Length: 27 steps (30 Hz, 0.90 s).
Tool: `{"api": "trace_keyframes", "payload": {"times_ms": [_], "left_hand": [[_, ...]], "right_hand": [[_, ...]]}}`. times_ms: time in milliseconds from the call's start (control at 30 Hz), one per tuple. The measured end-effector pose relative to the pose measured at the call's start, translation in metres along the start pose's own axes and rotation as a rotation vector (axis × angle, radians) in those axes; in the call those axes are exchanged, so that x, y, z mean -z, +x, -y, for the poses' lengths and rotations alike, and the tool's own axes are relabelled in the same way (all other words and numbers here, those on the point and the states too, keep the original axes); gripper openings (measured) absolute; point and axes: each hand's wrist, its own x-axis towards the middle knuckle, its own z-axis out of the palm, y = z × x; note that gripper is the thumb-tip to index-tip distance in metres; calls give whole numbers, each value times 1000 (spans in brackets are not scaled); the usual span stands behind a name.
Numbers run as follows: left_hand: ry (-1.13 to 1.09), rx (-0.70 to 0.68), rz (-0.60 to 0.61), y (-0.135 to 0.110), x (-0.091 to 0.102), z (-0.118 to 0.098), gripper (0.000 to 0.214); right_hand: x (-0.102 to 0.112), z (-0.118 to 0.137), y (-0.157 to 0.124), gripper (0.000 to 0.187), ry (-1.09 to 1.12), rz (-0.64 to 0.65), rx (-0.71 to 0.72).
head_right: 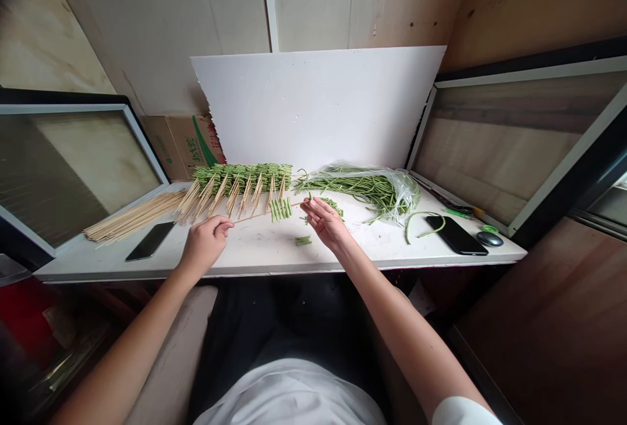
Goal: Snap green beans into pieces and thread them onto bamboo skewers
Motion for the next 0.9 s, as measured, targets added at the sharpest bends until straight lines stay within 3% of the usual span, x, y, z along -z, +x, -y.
{"api": "trace_keyframes", "payload": {"times_ms": [900], "left_hand": [[50, -28, 1, -1, 4, -7, 25]], "right_hand": [[-5, 1, -5, 28, -129, -14, 82]]}}
